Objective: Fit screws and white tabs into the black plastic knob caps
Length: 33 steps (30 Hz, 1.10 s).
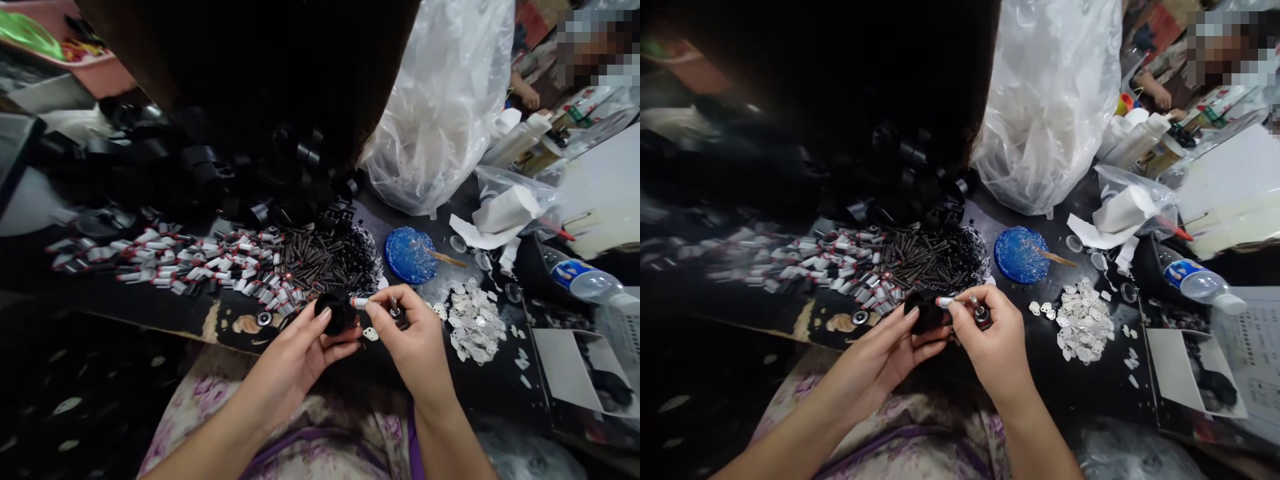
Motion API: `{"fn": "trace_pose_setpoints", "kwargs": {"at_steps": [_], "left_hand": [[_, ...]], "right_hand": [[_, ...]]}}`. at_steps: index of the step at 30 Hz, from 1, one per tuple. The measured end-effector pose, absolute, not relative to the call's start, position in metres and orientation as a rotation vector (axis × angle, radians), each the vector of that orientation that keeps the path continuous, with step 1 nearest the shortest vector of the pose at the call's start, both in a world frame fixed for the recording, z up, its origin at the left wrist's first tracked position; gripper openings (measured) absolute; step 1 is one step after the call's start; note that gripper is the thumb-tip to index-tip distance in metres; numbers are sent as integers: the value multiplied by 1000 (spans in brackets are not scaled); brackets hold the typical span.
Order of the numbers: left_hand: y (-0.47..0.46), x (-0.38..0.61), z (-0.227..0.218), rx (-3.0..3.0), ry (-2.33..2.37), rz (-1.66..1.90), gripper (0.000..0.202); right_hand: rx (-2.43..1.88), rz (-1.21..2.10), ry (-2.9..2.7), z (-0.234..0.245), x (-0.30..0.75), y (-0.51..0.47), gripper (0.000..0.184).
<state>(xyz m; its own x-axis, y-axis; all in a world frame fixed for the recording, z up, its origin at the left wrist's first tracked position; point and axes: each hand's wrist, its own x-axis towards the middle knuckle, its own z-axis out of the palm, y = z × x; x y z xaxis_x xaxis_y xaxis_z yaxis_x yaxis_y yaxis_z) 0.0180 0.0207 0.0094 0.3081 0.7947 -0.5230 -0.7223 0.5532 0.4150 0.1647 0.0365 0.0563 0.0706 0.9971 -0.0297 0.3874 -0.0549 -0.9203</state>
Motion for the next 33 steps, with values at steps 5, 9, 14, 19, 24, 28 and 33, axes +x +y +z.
{"fn": "trace_pose_setpoints", "kwargs": {"at_steps": [5,9,14,19,24,28,33], "left_hand": [[15,17,0,331,864,1090,16],[12,10,-9,592,996,1109,21],[12,4,-4,741,1136,1090,22],[11,4,-6,643,1021,1060,25],[9,5,-11,611,961,1054,22],[9,6,-3,515,905,1015,22],[3,2,5,291,908,936,27]], "right_hand": [[-1599,956,-1527,59,164,34,8],[-1561,1065,-1465,61,164,31,13],[-1521,1146,-1370,59,164,29,15],[-1540,1133,-1379,58,165,26,14],[-1546,806,-1626,52,165,18,6],[-1435,694,-1779,51,168,15,3],[-1383,1437,-1524,54,177,17,22]]}}
